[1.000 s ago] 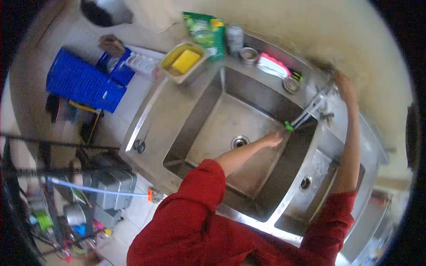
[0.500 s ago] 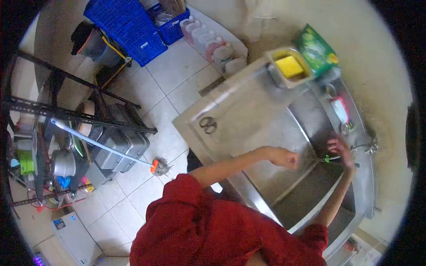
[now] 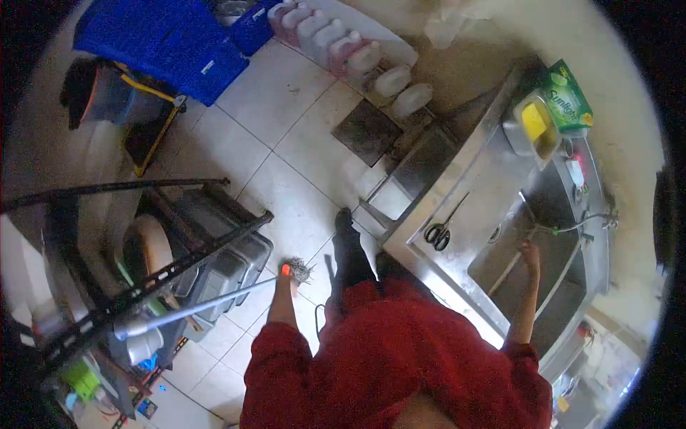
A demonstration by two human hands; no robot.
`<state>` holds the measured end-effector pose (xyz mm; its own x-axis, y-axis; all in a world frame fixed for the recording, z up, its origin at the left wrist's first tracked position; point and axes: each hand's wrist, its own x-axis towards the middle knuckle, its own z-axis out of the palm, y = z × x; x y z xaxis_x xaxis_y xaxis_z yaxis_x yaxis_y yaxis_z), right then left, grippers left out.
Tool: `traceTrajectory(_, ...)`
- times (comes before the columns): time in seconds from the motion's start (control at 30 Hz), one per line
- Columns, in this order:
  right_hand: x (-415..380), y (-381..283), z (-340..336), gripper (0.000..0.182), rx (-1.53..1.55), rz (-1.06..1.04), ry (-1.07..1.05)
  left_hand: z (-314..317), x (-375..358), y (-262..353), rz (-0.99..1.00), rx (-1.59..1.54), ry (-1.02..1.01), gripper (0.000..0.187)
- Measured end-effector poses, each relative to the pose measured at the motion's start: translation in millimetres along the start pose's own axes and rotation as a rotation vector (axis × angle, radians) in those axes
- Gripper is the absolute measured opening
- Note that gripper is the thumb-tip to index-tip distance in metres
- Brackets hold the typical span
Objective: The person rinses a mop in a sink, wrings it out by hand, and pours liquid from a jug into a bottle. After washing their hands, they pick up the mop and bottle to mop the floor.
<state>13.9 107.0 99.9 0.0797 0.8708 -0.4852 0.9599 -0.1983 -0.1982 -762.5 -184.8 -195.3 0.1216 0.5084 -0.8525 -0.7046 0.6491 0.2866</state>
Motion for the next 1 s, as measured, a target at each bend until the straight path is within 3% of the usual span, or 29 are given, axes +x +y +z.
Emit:
traceTrajectory(0.03, 2, -7, -1, 0.042, -0.001, 0.016, 0.009, 23, -26, -5, 0.339, 0.709, -0.208, 0.059)
traceTrajectory(0.07, 0, -12, 2, 0.041, -0.154, 0.277, 0.057, 48, -53, -11, 0.711, 1.028, -0.277, 0.049)
traceTrajectory(0.1, -8, -17, 8, 0.040, -0.299, 0.549, 0.098, 59, -46, -11, 0.295, 0.663, -0.081, 0.040)
traceTrajectory(0.13, -25, -28, 8, 0.039, -0.313, 0.442, 0.263, 60, -32, -10, -0.121, 0.310, 0.108, 0.032)
traceTrajectory(0.17, -40, -36, -1, 0.038, -0.338, 0.350, 0.440, 67, -21, -2, -0.142, 0.362, 0.057, 0.032)
traceTrajectory(0.23, -18, -21, -35, 0.033, -0.182, 0.556, 0.352, 84, 4, 17, 0.014, 0.494, -0.041, 0.029)
traceTrajectory(0.27, 2, 59, -28, 0.034, -0.174, 0.190, 0.394, 90, 15, 29, 0.100, 0.544, -0.085, 0.028)
traceTrajectory(0.3, -3, 5, -65, 0.035, -0.419, 0.135, 0.491, 96, 30, 45, 0.198, 0.585, -0.121, 0.027)
traceTrajectory(0.33, 10, 11, -82, 0.036, -0.209, 0.223, 0.630, 109, 46, 65, 0.301, 0.618, -0.150, 0.026)
traceTrajectory(0.4, 11, -65, -147, 0.039, -0.161, 0.410, 0.767, 133, 56, 110, 0.426, 0.274, -0.257, 0.028)
traceTrajectory(0.47, 89, 26, -161, 0.046, 0.083, 0.144, 0.884, 180, 31, 164, 0.402, 0.528, 0.022, 0.030)
traceTrajectory(0.5, 114, 25, -175, 0.047, 0.116, 0.094, 0.958, 188, 31, 175, 0.418, 0.551, 0.022, 0.030)
traceTrajectory(0.57, 149, -18, -218, 0.051, 0.164, -0.009, 1.029, 165, 44, 192, 0.496, 0.171, -0.072, 0.030)
traceTrajectory(0.63, 196, -31, -241, 0.060, 0.177, -0.055, 1.020, 188, 17, 194, 0.462, 0.285, 0.008, 0.022)
traceTrajectory(0.7, 250, -23, -240, 0.065, 0.198, -0.049, 1.036, 165, 23, 194, 0.678, 1.422, -0.181, 0.016)
traceTrajectory(0.77, 288, -23, -242, 0.083, 0.069, 0.030, 1.024, 189, -12, 188, 0.419, 1.735, -0.045, 0.025)
traceTrajectory(0.8, 293, -28, -248, 0.083, 0.089, 0.031, 1.042, 168, -8, 164, 0.414, 1.271, 0.183, 0.030)
traceTrajectory(0.87, 278, -43, -250, 0.091, 0.317, 0.228, 0.902, 171, -37, 146, 0.205, 1.132, 0.218, 0.029)
traceTrajectory(0.93, 270, -46, -251, 0.083, 0.276, 0.189, 0.955, 172, -50, 135, 0.117, 1.132, 0.218, 0.028)
traceTrajectory(1.0, 266, -40, -252, 0.073, 0.921, -0.207, 1.210, 168, -50, 133, 0.079, 1.142, 0.208, 0.028)
